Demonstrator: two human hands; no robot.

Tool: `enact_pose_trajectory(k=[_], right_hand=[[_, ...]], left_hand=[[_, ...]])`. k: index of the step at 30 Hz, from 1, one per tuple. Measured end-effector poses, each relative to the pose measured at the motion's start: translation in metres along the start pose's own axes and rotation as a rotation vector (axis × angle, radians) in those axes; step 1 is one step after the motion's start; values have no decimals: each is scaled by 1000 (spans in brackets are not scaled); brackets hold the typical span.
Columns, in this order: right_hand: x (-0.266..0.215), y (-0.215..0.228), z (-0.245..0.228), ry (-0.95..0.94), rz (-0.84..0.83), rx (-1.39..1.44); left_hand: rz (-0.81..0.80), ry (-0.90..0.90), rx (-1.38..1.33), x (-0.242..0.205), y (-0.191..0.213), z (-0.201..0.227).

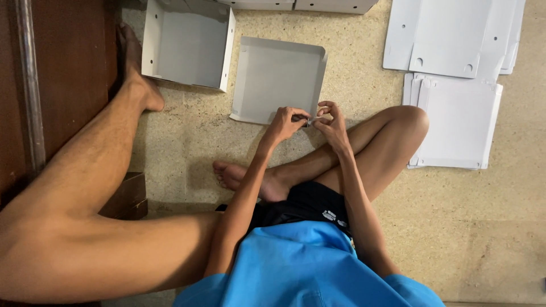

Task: The person sits on the floor and assembles white cardboard boxes by folding flat sheets and interlocking tabs. The person handles multiple flat sheets, folds them into box shapes, and places the finished boxes into a stack.

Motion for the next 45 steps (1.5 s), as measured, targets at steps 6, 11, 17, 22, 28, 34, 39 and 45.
enact_pose_trajectory(k=[6,11,17,22,28,34,39,45], right_hand=[[-4,-4,-6,0,-17,-42],[4,1,6,-45,-33,-30],[14,6,23,3,-52,-141],[14,4,36,-9,-89,-176],[6,-4,11,-60,-109,-178],[8,-5,26,-132,-141,-166],[7,-4,22,-153,-139,-180],[10,-1,32,-192,-124,-149]], left_hand=[[16,-23,51,4,-1,-10],[4,-25,31,4,-1,-8],[4,-58,66,10,-6,-18],[2,-73,108,8,-13,-29],[-6,-26,122,10,-9,-26],[-33,8,53,5,-4,-19],[-47,17,55,2,-2,-9],[-40,7,73,2,-6,-11]])
Point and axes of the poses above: each hand's wrist, its own x-axis towards the middle knuckle, its own y-axis out of the back of the hand, z = x × y, the point moved 8 cm from there along x, towards the middle knuckle, and after that the axes turned 10 degrees about z, right-handed, at the moved point
